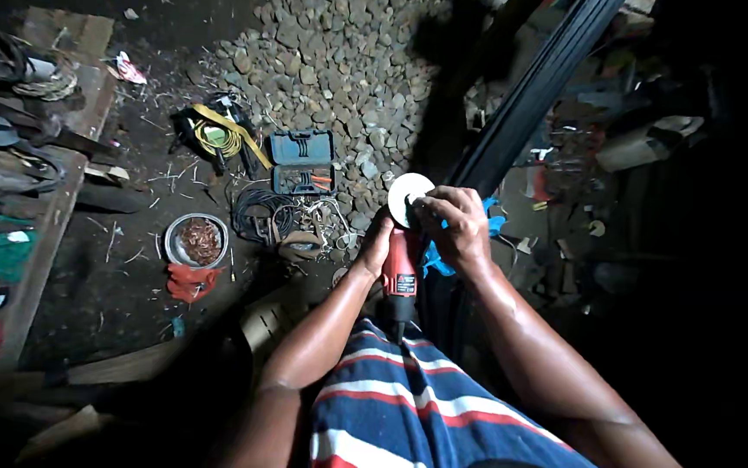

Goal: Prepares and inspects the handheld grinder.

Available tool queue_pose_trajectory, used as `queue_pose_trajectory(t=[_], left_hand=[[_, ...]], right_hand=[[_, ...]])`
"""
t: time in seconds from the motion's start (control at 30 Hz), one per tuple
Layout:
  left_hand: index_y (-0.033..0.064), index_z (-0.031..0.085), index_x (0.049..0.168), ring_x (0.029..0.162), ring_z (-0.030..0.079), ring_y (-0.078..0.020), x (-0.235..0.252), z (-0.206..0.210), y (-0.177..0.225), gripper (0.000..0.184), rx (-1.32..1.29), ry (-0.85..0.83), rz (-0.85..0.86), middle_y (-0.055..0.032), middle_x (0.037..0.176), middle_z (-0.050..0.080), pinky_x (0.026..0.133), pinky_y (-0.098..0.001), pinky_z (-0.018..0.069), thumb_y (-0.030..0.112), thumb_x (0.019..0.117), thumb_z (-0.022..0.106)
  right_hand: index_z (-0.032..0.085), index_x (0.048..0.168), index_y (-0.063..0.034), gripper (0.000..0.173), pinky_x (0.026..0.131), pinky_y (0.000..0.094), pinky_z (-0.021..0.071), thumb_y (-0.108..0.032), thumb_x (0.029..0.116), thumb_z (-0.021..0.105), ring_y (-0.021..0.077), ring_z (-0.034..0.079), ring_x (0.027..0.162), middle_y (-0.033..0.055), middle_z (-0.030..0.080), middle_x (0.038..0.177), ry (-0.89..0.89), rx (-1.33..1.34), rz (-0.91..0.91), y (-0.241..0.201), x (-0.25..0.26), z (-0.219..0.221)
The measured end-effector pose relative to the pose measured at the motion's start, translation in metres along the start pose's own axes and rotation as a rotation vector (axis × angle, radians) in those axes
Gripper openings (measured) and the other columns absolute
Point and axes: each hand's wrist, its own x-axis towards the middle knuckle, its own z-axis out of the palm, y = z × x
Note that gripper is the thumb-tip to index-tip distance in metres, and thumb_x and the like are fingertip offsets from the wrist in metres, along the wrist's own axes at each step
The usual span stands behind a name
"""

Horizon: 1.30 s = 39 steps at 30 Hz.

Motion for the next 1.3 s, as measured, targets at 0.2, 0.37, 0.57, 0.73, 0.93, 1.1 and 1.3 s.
queue_pose_trajectory(t=[0.2,0.37,0.57,0.73,0.93,1.1,1.3], left_hand=[[0.022,0.049,0.148,0.101,0.069,-0.0128,0.007,-0.014,0.024,0.089,-0.029,-0.046,-0.092,-0.0031,0.123,0.069,0.085,-0.0379,0.0605,0.084,0.0851,0.05],[0.0267,0.052,0.146,0.102,0.069,-0.0144,0.011,-0.026,0.042,0.082,-0.012,-0.054,-0.094,-0.002,0.124,0.069,0.085,-0.0398,0.0603,0.083,0.0864,0.05],[0.0209,0.047,0.151,0.118,0.064,-0.018,0.017,-0.041,0.044,0.064,0.01,-0.046,-0.055,-0.0058,0.135,0.064,0.099,-0.0437,0.0561,0.062,0.1035,0.041],[0.0063,0.045,0.149,0.104,0.07,-0.0318,0.025,-0.033,0.043,0.061,-0.039,0.003,-0.033,-0.0198,0.124,0.067,0.086,-0.0522,0.0615,0.05,0.1082,0.034],[0.0061,0.041,0.15,0.102,0.07,-0.032,0.021,-0.023,0.041,0.085,-0.044,-0.057,-0.023,-0.0199,0.122,0.067,0.083,-0.0527,0.0618,0.073,0.0971,0.04],[0.0072,0.043,0.149,0.107,0.069,-0.0282,0.02,-0.004,0.038,0.083,-0.024,-0.115,-0.033,-0.0175,0.124,0.067,0.088,-0.0493,0.0605,0.073,0.0982,0.037],[0.0058,0.048,0.142,0.092,0.072,-0.0244,0.019,0.032,0.031,0.074,-0.012,-0.183,-0.057,-0.0154,0.109,0.071,0.079,-0.045,0.0627,0.066,0.1039,0.027]], right_hand=[[0.078,0.108,-0.0149,0.016,0.095,0.0446,0.0518,-0.024,0.1002,0.067,0.0267,0.065,0.113,0.0062,0.073,0.118,-0.117,-0.089,0.015,-0.014,0.03,-0.007],[0.073,0.125,-0.0132,0.025,0.097,0.0488,0.053,-0.018,0.1037,0.06,0.0316,0.065,0.116,0.0107,0.071,0.124,-0.256,-0.147,-0.142,-0.016,0.058,-0.013],[0.073,0.118,-0.0093,0.029,0.096,0.0515,0.0551,-0.029,0.1007,0.063,0.0337,0.066,0.11,0.0145,0.07,0.113,-0.364,-0.168,-0.072,-0.029,0.084,-0.008],[0.072,0.099,-0.0097,0.042,0.083,0.0489,0.0592,-0.051,0.0961,0.066,0.0271,0.069,0.096,0.0091,0.069,0.095,-0.32,-0.14,0.183,-0.03,0.084,-0.001],[0.073,0.115,-0.0103,0.032,0.094,0.0477,0.0559,-0.037,0.0992,0.065,0.0269,0.067,0.107,0.0114,0.068,0.111,-0.369,0.054,0.253,-0.029,0.073,-0.016],[0.07,0.122,-0.0126,0.032,0.097,0.0501,0.0541,-0.033,0.0984,0.063,0.0305,0.065,0.111,0.0151,0.067,0.117,-0.32,0.103,0.266,-0.018,0.059,-0.028],[0.065,0.11,-0.0058,0.048,0.081,0.0594,0.0553,-0.051,0.1,0.056,0.0372,0.07,0.096,0.0173,0.07,0.099,-0.269,0.002,0.501,-0.009,0.044,-0.051]])
